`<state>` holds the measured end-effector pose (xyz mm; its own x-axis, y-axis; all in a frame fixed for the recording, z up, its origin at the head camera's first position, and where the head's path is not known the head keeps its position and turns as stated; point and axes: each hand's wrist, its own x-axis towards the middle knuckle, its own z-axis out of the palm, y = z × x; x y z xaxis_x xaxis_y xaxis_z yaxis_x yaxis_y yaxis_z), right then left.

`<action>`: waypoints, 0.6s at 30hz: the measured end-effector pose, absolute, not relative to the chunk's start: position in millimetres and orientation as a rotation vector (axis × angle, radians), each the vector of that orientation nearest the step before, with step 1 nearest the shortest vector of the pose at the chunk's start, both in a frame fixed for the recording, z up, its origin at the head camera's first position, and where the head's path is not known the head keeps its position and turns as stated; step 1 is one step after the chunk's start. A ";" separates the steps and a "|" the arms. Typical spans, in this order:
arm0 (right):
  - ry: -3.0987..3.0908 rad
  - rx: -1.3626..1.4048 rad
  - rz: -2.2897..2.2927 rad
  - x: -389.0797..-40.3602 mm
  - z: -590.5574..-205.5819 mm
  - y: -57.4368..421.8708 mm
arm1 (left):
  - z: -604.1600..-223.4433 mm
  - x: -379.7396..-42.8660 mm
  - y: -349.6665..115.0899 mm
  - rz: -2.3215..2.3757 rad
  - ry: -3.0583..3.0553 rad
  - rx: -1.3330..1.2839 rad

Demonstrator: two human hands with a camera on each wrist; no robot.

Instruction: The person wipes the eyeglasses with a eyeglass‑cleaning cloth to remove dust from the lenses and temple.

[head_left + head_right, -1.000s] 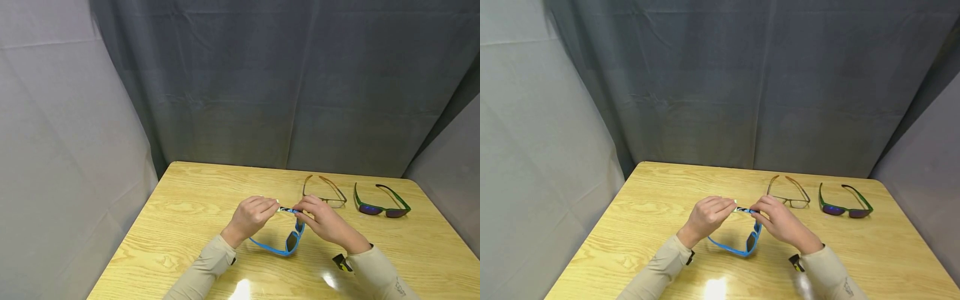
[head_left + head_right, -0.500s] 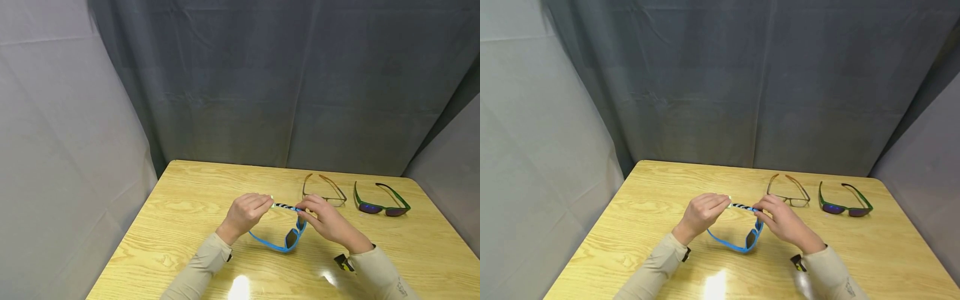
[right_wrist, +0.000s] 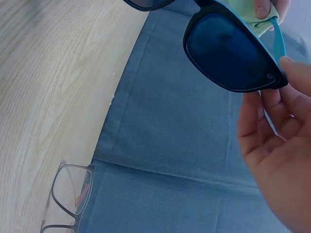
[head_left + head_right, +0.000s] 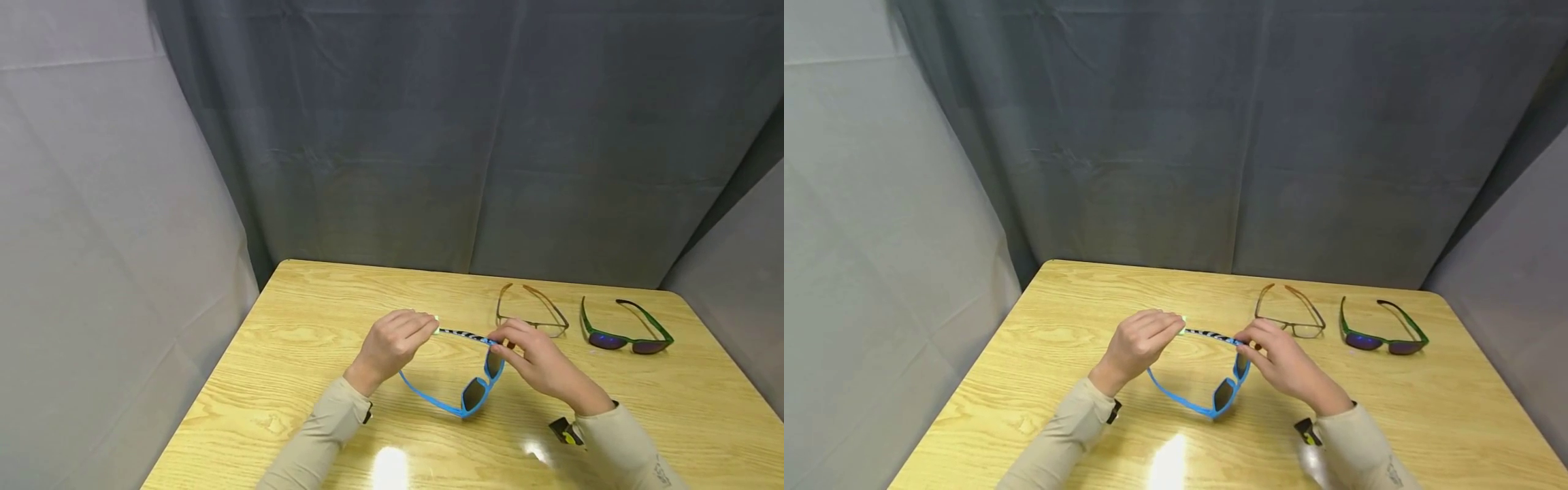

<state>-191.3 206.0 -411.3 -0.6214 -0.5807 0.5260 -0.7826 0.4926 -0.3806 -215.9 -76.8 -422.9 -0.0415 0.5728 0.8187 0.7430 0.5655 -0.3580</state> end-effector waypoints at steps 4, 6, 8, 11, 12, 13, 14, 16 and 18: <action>-2.426 1.144 0.882 -190.1 -411.0 208.0 | -422.9 -216.0 -80.1 -0.198 -1.716 -1.117; -2.434 1.143 0.890 -189.3 -410.8 208.9 | -423.1 -216.0 -81.8 -0.204 -1.709 -1.126; -2.442 1.139 0.900 -188.7 -410.7 209.6 | -422.9 -216.2 -83.1 -0.205 -1.706 -1.133; -2.452 1.139 0.919 -189.1 -410.5 210.4 | -422.4 -216.8 -84.6 -0.213 -1.701 -1.138; -2.452 1.140 0.924 -189.2 -410.2 210.6 | -422.3 -217.2 -84.8 -0.212 -1.700 -1.138; -2.454 1.141 0.930 -189.3 -410.0 210.8 | -422.2 -217.4 -85.0 -0.213 -1.702 -1.137; -2.454 1.144 0.937 -189.2 -409.7 211.0 | -422.2 -217.7 -85.2 -0.214 -1.700 -1.137; -2.455 1.151 0.944 -188.9 -409.1 211.2 | -423.0 -218.1 -85.7 -0.220 -1.699 -1.135; -2.456 1.154 0.951 -188.5 -408.5 211.3 | -423.9 -218.2 -86.1 -0.223 -1.701 -1.130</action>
<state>-188.5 211.3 -408.5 -0.6485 -0.5863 0.4855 -0.7604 0.4688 -0.4495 -218.2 -86.1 -423.9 -0.0216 0.5714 0.8204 0.7634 0.5392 -0.3555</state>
